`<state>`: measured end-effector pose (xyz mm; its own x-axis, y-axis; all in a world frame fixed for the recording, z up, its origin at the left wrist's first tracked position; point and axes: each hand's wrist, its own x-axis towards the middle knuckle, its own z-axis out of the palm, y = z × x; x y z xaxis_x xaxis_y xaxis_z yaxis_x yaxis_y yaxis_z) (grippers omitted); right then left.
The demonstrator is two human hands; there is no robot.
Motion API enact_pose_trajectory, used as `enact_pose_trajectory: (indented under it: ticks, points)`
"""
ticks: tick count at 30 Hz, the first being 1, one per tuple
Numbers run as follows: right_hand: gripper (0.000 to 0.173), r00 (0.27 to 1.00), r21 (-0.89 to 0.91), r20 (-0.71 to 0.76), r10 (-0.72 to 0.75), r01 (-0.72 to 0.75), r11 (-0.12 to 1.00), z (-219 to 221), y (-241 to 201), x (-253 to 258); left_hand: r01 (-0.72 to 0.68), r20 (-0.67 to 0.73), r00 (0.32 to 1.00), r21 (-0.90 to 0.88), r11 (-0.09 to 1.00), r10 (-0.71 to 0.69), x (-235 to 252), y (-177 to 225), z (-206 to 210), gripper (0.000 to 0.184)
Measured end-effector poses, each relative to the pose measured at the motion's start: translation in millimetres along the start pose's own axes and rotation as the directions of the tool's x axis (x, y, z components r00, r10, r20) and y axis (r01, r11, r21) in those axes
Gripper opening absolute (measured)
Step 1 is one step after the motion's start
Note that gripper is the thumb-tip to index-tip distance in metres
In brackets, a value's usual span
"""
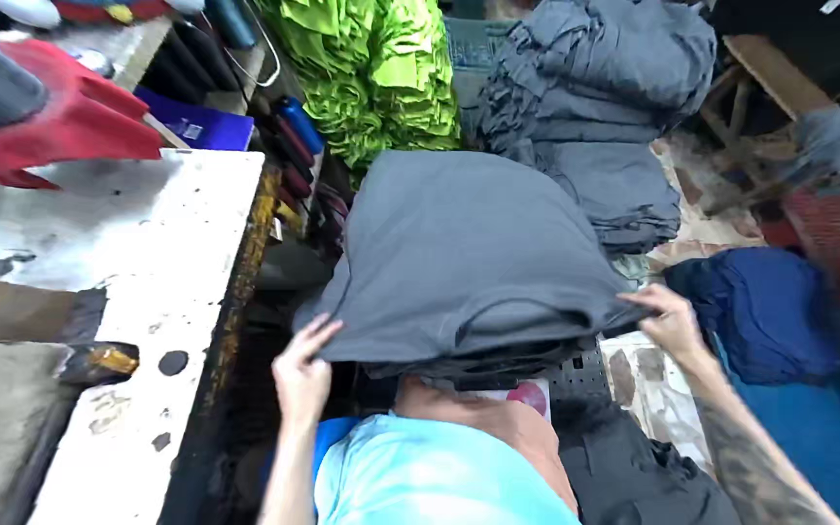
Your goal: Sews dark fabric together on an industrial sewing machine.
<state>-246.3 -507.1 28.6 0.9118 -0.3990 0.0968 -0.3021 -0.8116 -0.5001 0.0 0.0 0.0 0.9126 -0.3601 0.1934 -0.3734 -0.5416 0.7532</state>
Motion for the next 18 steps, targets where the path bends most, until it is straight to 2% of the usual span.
enact_pose_trajectory:
  ticks: [2,3,4,5,6,7,8,10,11,12,13,14,15,16,18]
  points:
    - [0.042,0.963,-0.041,0.220,0.153,-0.148,0.988,37.3,5.2,-30.8,0.177,0.126,0.976,0.030,0.984,-0.179,-48.2,-35.9,33.3,0.043]
    - [0.044,0.900,-0.112,0.369,0.233,-0.206,0.972,41.9,4.5,-35.8,0.268,0.256,0.923,0.103,0.958,-0.286,-61.2,-43.5,41.3,0.040]
    - [0.046,0.797,-0.221,0.515,0.316,-0.232,0.947,36.9,-2.1,-32.0,0.320,0.370,0.851,0.199,0.926,-0.373,-68.9,-45.8,44.3,0.037]
    - [0.048,0.664,-0.354,0.628,0.407,-0.222,0.909,24.6,-15.5,-25.1,0.358,0.461,0.763,0.281,0.890,-0.452,-76.5,-41.2,41.3,0.034]
    - [0.047,0.554,-0.478,0.669,0.495,-0.190,0.858,10.7,-34.7,-14.9,0.376,0.504,0.705,0.332,0.865,-0.500,-84.9,-33.4,33.4,0.034]
    - [0.042,0.522,-0.558,0.657,0.544,-0.149,0.817,-2.5,-62.7,-0.2,0.384,0.495,0.710,0.325,0.864,-0.501,-96.5,-24.5,21.5,0.033]
    - [0.039,0.570,-0.578,0.632,0.525,-0.104,0.809,-12.6,-99.7,14.7,0.375,0.443,0.770,0.268,0.888,-0.459,-113.8,-14.3,7.5,0.033]
    - [0.043,0.745,-0.440,0.605,0.280,0.020,0.898,-4.6,-183.0,31.3,0.301,0.258,0.909,0.134,0.944,-0.326,-161.8,7.3,-18.0,0.031]
    - [0.051,0.792,-0.302,0.606,0.076,0.141,0.943,19.2,-224.3,31.2,0.272,0.164,0.944,0.100,0.957,-0.285,-186.8,19.1,-31.2,0.031]
    - [0.059,0.782,-0.127,0.600,-0.167,0.299,0.946,54.2,-267.3,29.0,0.267,0.069,0.960,0.084,0.960,-0.273,-210.0,31.1,-44.1,0.031]
    - [0.063,0.704,0.055,0.592,-0.392,0.450,0.892,93.8,-313.0,24.6,0.277,-0.044,0.961,0.089,0.957,-0.275,-232.0,42.6,-54.6,0.030]
    - [0.063,0.576,0.224,0.554,-0.600,0.592,0.775,131.3,-358.3,16.3,0.299,-0.174,0.945,0.111,0.948,-0.278,-252.4,54.2,-63.0,0.029]
    - [0.059,0.421,0.368,0.468,-0.777,0.706,0.605,165.0,-401.2,4.9,0.339,-0.304,0.909,0.143,0.930,-0.285,-272.1,65.3,-73.2,0.028]
    - [0.052,0.263,0.473,0.335,-0.905,0.783,0.403,195.3,-441.4,-7.2,0.401,-0.434,0.852,0.186,0.897,-0.291,-291.3,76.2,-86.4,0.027]
    - [0.036,0.005,0.557,0.052,-0.999,0.830,0.033,247.8,-506.6,-24.8,0.586,-0.667,0.684,0.260,0.768,-0.296,-327.2,97.7,-113.4,0.027]
